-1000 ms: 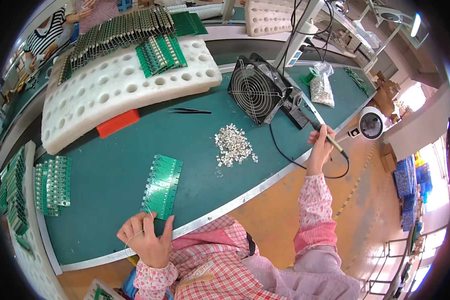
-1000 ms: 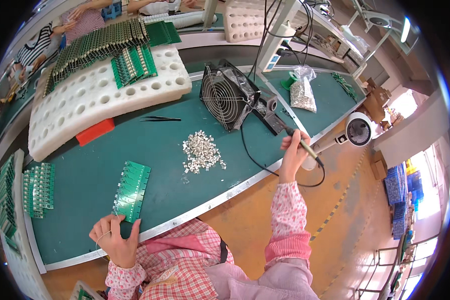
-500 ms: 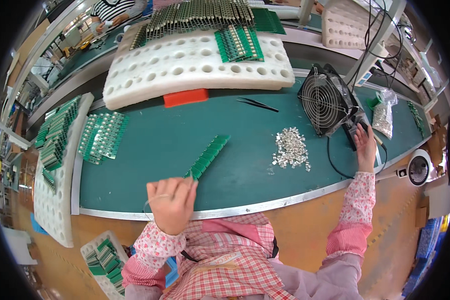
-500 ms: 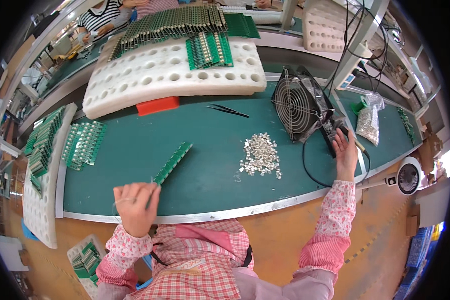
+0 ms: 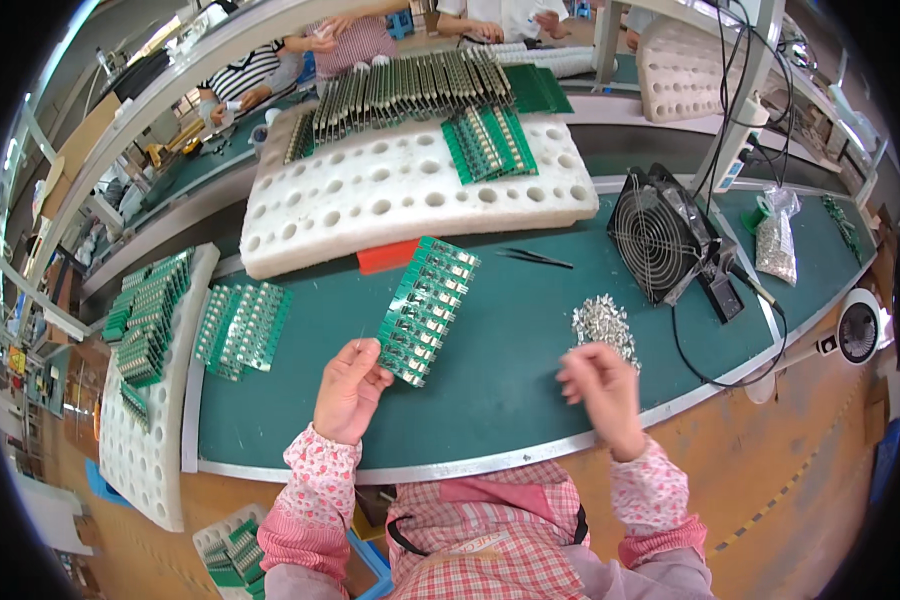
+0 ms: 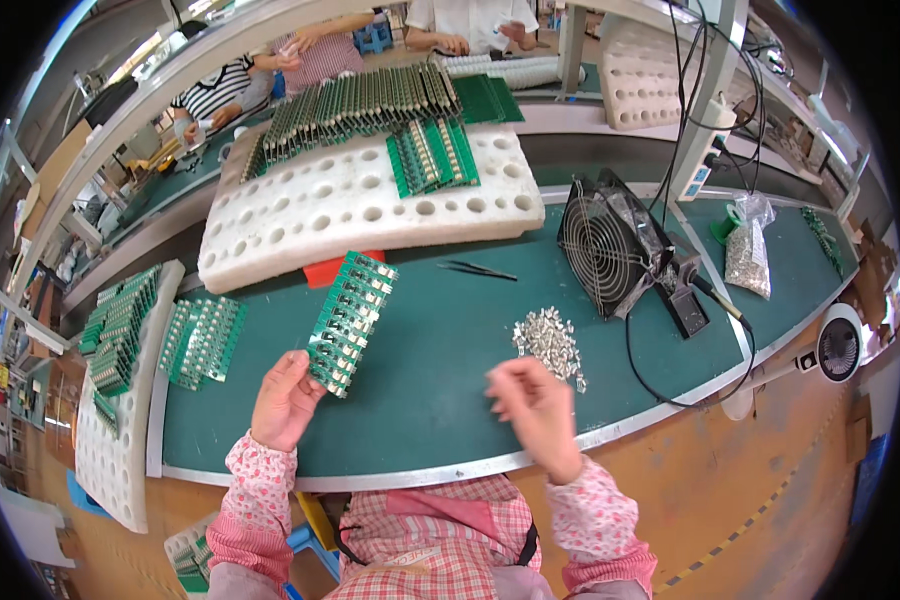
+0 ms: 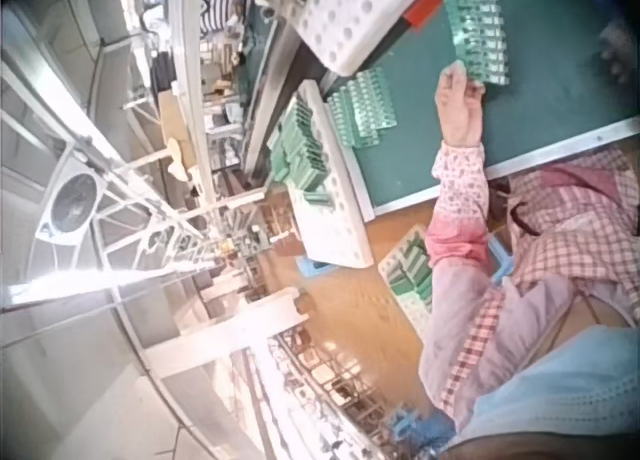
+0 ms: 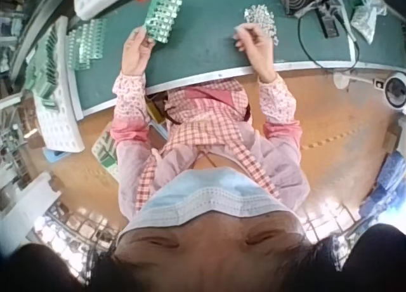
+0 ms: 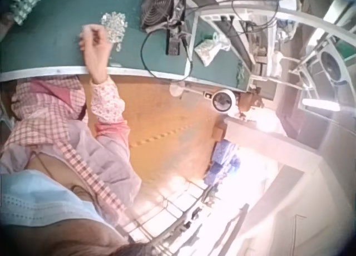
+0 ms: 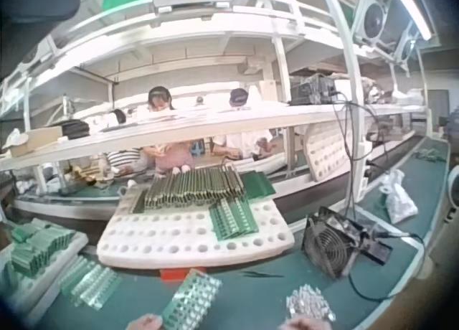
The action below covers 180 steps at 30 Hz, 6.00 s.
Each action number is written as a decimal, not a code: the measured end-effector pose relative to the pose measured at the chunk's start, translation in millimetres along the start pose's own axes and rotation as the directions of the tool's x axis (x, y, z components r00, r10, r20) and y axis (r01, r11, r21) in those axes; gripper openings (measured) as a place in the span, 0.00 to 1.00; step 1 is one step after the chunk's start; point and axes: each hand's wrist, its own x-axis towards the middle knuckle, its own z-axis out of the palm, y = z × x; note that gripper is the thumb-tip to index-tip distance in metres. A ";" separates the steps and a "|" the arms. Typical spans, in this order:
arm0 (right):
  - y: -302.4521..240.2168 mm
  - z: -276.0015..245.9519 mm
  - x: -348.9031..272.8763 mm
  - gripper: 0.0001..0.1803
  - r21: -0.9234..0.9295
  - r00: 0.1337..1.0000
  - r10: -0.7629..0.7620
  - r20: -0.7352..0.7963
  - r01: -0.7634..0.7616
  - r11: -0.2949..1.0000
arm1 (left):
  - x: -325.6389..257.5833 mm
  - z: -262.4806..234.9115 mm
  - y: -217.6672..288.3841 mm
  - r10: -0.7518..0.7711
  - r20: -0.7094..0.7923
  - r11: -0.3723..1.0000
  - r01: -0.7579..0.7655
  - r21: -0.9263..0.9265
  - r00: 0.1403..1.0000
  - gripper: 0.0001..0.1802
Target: The person solders components onto a circuit board using a soldering iron and wire. Then, the person places finished boards onto a tray, inserts components onto another circuit board, and solders them.
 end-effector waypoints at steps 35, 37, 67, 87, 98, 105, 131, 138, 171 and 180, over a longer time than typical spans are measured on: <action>11.0 131.1 43.7 0.09 0.190 0.984 0.069 0.162 -0.100 0.977 | 38.6 4.0 -15.4 -0.028 0.189 0.999 0.033 -0.022 0.981 0.15; 11.6 132.0 42.7 0.09 0.192 0.985 0.079 0.156 -0.109 0.975 | 37.6 2.8 -12.3 -0.073 0.179 0.997 0.073 0.007 0.981 0.12; 10.0 127.3 43.2 0.10 0.131 0.985 0.049 0.165 -0.071 0.989 | 42.1 -11.9 -4.3 -0.025 0.068 0.991 0.034 -0.128 0.997 0.09; 10.4 126.7 42.1 0.10 0.061 0.991 0.038 0.131 -0.046 0.997 | 42.5 -8.6 0.9 0.002 0.047 0.985 0.006 -0.170 0.999 0.09; 7.0 125.2 44.9 0.10 0.075 0.995 0.023 0.092 -0.030 0.997 | 34.5 -0.5 2.7 0.161 0.043 0.984 -0.156 -0.089 0.986 0.13; 7.2 115.9 48.1 0.17 0.237 0.973 0.059 0.223 -0.112 0.965 | 21.7 6.4 8.8 0.771 0.435 0.026 -0.706 0.708 0.466 0.14; 3.3 127.2 31.9 0.19 0.169 0.863 0.164 0.478 -0.273 0.947 | -270.6 -117.6 36.2 0.975 0.132 -0.208 0.522 0.827 0.179 0.21; 10.5 130.7 23.0 0.17 0.060 0.890 0.040 0.454 -0.076 0.995 | -459.7 -279.2 2.6 0.750 -0.467 0.651 0.397 0.647 -0.469 0.12; 12.4 165.0 10.9 0.16 -0.196 0.923 0.031 0.383 0.049 0.979 | -348.7 -237.0 -2.9 0.890 -0.383 0.433 0.199 0.879 -0.246 0.20; 9.8 116.6 25.1 0.16 0.008 0.931 0.045 0.363 -0.052 0.999 | -60.3 -5.5 48.4 0.752 0.419 -0.097 -0.544 0.834 0.509 0.08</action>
